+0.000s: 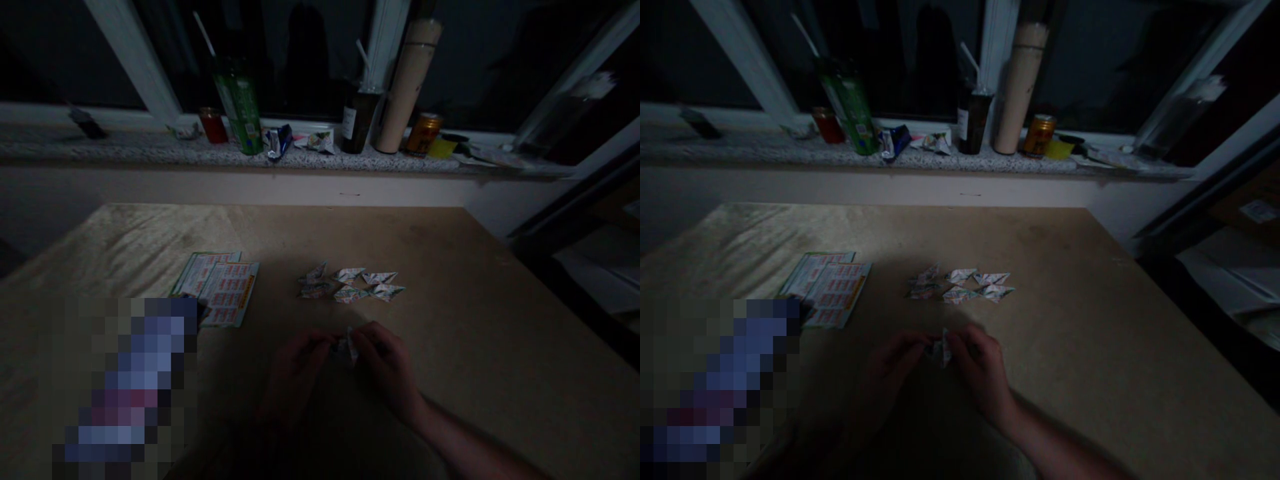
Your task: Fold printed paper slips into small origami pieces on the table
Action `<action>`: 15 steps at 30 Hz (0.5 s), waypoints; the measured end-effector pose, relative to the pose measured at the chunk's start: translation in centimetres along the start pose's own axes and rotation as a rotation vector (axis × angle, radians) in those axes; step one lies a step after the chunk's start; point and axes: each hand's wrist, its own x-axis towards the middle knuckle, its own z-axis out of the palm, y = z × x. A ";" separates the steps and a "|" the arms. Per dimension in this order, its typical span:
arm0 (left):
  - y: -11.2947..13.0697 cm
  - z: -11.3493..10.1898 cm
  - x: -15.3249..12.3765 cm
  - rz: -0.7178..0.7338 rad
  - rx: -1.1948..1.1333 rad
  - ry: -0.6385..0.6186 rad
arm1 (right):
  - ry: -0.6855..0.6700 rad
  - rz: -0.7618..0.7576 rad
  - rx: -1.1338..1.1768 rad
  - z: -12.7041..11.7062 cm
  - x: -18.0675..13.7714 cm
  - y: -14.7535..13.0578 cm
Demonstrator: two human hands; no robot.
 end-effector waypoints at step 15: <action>1.4 1.2 -0.7 -0.154 0.097 0.207 | -0.002 0.006 0.052 0.4 -0.6 0.2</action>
